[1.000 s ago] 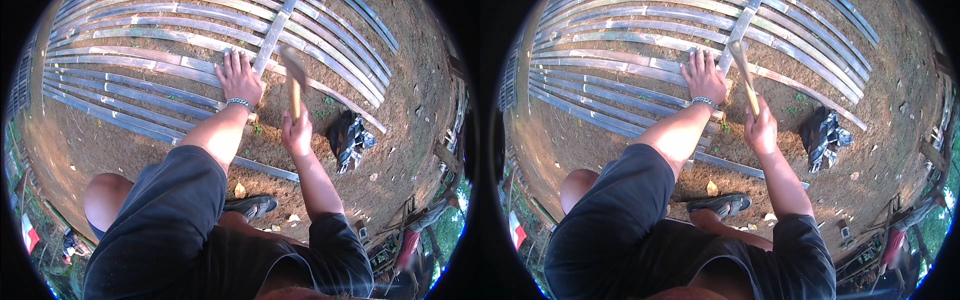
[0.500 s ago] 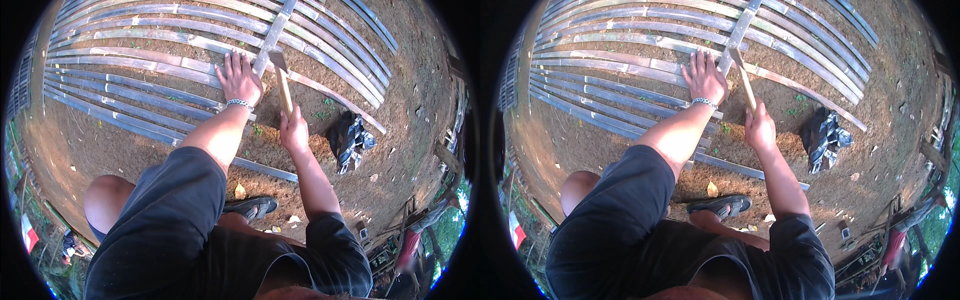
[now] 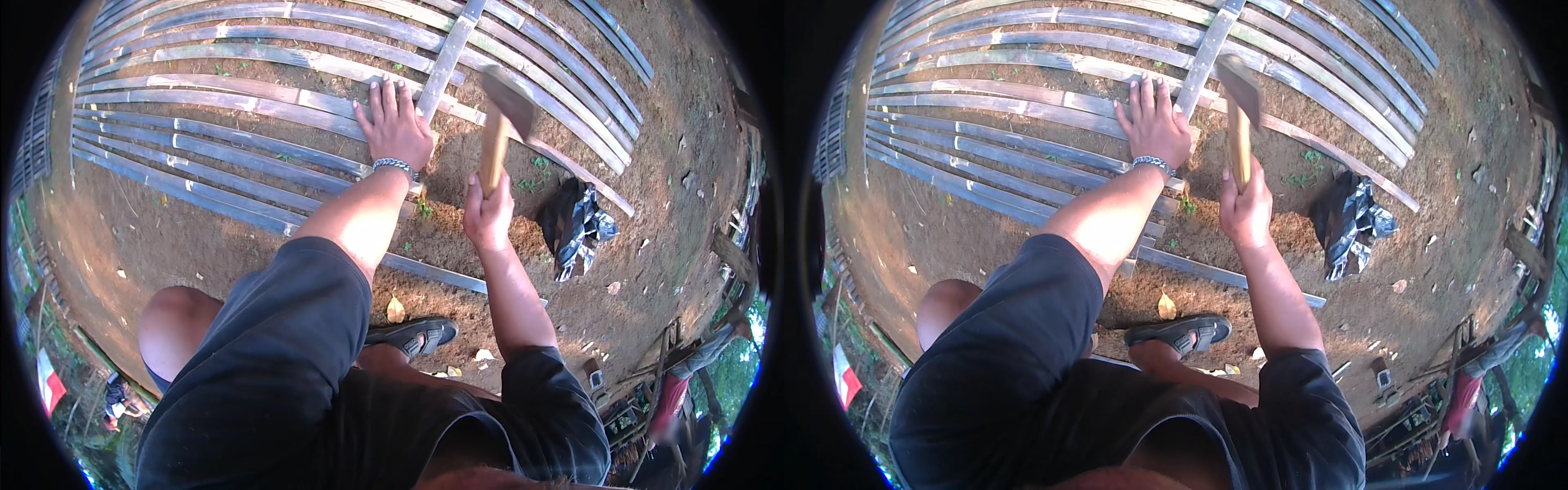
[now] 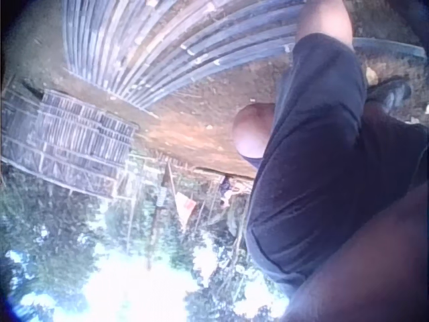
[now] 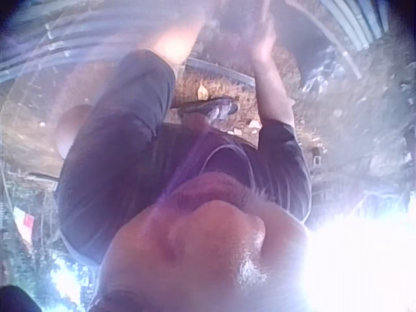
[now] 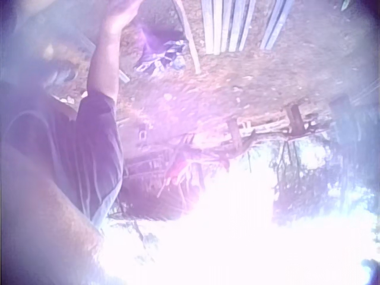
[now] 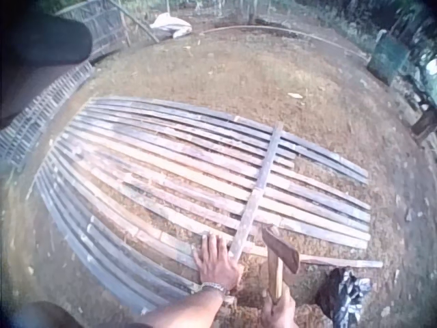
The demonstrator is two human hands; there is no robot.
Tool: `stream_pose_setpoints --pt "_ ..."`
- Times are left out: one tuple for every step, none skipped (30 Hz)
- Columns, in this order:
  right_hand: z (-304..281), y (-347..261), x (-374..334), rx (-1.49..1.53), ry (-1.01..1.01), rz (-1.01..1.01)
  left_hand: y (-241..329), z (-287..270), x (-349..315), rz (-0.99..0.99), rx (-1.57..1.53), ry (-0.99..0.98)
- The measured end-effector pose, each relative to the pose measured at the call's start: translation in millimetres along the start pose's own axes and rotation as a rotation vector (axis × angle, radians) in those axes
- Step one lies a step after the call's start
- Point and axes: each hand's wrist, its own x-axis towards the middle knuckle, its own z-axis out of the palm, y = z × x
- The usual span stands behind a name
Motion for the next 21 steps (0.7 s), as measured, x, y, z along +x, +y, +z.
stream_pose_setpoints --pt "-0.9 1.2 -6.6 0.03 0.063 -0.045 -1.4 2.4 -4.8 0.004 -0.002 -0.009" --pt "0.0 4.9 -14.6 0.061 0.126 -0.09 -2.5 2.5 -6.2 0.001 -0.009 -0.011" --pt "4.8 8.7 -14.2 0.044 0.078 -0.073 -1.3 2.0 -5.2 0.002 -0.019 -0.01" --pt "8.0 12.0 -13.2 0.027 0.029 -0.055 0.6 1.5 -4.4 0.002 -0.029 -0.009" --pt "6.1 14.5 -15.1 -0.131 -0.122 0.057 3.6 1.0 -5.3 -0.005 -0.016 -0.022" --pt "8.0 17.6 -4.6 -0.308 -0.333 0.143 2.7 1.0 -5.6 -0.004 -0.021 -0.022" --pt "8.5 17.4 -5.7 -0.258 -0.253 0.098 1.3 1.3 -5.8 -0.003 -0.027 -0.021" --pt "8.5 16.7 -7.9 -0.209 -0.173 0.054 0.7 1.6 -6.1 -0.001 -0.032 -0.02" --pt "4.9 6.0 -0.7 -0.132 -0.119 0.036 2.6 -1.6 -4.3 -0.004 -0.021 -0.026" --pt "-3.6 -8.1 -4.5 -0.062 -0.086 0.043 -1.2 -0.6 -10.5 0.001 -0.01 -0.022" --pt "0.5 -13.7 -4.2 0.034 0.011 0.091 -5.7 1.6 -14.4 0.006 0.001 -0.018" --pt "-1.4 -17.5 -3.3 0.12 0.149 -0.088 -5.5 1.9 -7.1 0.022 0.004 0.013" --pt "3.3 -3.9 -3.6 0.247 0.217 -0.136 -2.4 1.1 -8.7 0.023 -0.014 0.007" --pt "7.8 9.3 -5.7 0.239 0.201 -0.133 0.2 0.9 -7.7 0.025 -0.018 0.005" --pt "10.7 7.2 -4.6 0.236 0.176 -0.126 1.0 0.3 -6.9 0.02 -0.017 0.002" --pt "10.8 3.9 -8.1 0.077 0.028 0.09 1.8 -0.1 -5.5 0.015 -0.018 0.0" --pt "11.6 -0.2 -9.9 -0.111 -0.157 0.272 2.2 -0.6 -3.8 0.008 -0.015 -0.005" --pt "13.0 6.0 -3.4 -0.303 -0.343 0.206 1.9 -2.1 -2.2 -0.001 -0.011 -0.011" --pt "13.4 8.4 -5.3 -0.235 -0.242 0.176 2.2 -3.5 -0.7 -0.01 -0.007 -0.016" --pt "13.0 10.0 -7.5 -0.166 -0.142 0.145 3.6 -4.7 0.2 -0.009 -0.013 -0.027" --pt "9.3 5.2 -0.1 -0.099 -0.062 0.102 4.3 -4.9 4.4 -0.009 -0.016 -0.031"
